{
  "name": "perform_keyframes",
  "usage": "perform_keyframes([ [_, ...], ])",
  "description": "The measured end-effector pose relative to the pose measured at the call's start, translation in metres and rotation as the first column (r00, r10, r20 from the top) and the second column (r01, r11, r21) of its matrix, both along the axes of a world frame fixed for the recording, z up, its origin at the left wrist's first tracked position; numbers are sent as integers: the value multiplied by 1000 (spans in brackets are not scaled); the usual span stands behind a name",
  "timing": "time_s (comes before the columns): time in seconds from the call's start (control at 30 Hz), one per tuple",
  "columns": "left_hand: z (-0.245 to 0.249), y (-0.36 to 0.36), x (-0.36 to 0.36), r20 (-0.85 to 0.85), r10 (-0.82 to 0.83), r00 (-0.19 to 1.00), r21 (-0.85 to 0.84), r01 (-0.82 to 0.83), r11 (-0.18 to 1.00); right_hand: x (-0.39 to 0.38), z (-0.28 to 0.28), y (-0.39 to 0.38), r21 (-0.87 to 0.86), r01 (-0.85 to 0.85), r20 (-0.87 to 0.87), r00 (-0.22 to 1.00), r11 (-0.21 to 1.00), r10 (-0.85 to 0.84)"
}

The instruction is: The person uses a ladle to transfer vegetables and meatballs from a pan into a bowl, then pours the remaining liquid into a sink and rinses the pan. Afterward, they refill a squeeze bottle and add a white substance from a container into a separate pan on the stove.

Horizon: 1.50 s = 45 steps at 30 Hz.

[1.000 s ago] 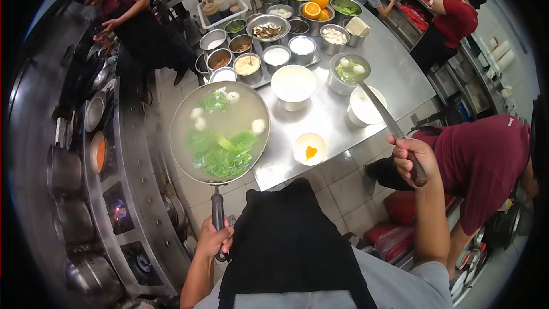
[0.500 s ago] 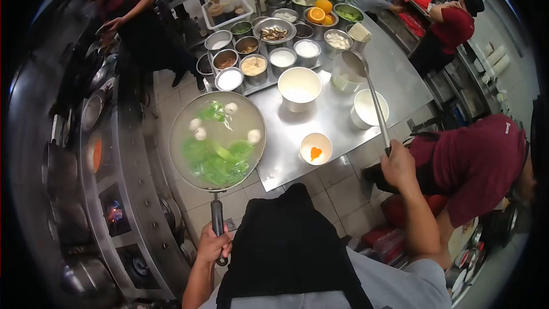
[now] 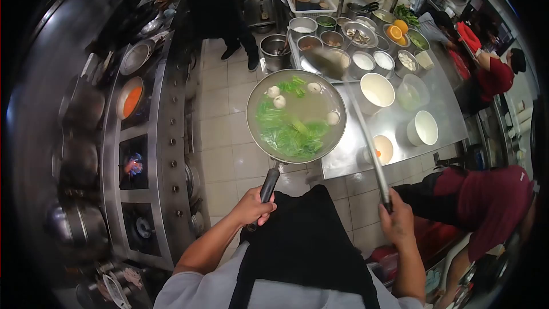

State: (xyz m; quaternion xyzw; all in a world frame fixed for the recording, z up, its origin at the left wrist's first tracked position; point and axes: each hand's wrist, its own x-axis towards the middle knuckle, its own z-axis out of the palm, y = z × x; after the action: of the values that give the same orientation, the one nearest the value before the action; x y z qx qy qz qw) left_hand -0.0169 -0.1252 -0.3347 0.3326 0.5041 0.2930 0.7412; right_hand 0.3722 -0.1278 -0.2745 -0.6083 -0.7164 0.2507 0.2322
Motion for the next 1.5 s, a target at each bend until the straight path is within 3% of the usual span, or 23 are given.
perform_keyframes([
  [0.03, -1, 1, -5, 1, -11, 1000, 5, 11, 1000, -20, 12, 3, -81, 17, 170, 985, 997, -3],
  [0.17, 0, 4, -20, 9, -55, 998, 13, 55, 998, -45, -2, 2, -21, 1, 309, 951, 1000, 6],
  [0.23, 1, 5, -24, 0, -69, 998, 16, 69, 997, -55, -3, -3, -93, -3, 141, 990, 996, 16],
  [0.27, 1, 5, -25, -17, -83, 996, 10, 83, 996, -61, 2, -4, -98, -4, 140, 990, 995, 18],
  [0.3, 1, 5, -26, -36, -98, 995, 3, 98, 995, -70, 10, -3, -359, 42, -127, 987, 932, -93],
  [0.33, 1, 5, -28, -37, -98, 994, -1, 98, 995, -79, 19, -3, -596, 8, -344, 901, 803, -264],
  [0.43, 1, 5, -30, -8, -128, 992, 20, 128, 992, -96, 33, -5, -686, -83, -468, 811, 723, -352],
  [0.67, 3, 7, -34, 1, -133, 991, 20, 133, 991, -106, 49, -20, -749, -214, -598, 628, 628, -499],
  [0.73, 5, 8, -33, 8, -155, 988, 12, 155, 988, -108, 59, -24, -758, -310, -644, 495, 574, -583],
  [0.77, 5, 8, -33, 5, -156, 988, 6, 156, 988, -107, 64, -25, -760, -313, -643, 492, 570, -587],
  [0.83, 6, 8, -32, 23, -149, 989, 1, 149, 989, -105, 76, -27, -753, -414, -641, 284, 512, -713],
  [1.0, 10, 8, -29, 25, -147, 989, -10, 147, 989, -97, 108, -27, -731, -478, -615, 151, 487, -774],
  [1.5, 39, 22, 12, 2, -133, 991, 16, 133, 991, -39, 158, -14, -746, -412, -613, 119, 523, -781],
])
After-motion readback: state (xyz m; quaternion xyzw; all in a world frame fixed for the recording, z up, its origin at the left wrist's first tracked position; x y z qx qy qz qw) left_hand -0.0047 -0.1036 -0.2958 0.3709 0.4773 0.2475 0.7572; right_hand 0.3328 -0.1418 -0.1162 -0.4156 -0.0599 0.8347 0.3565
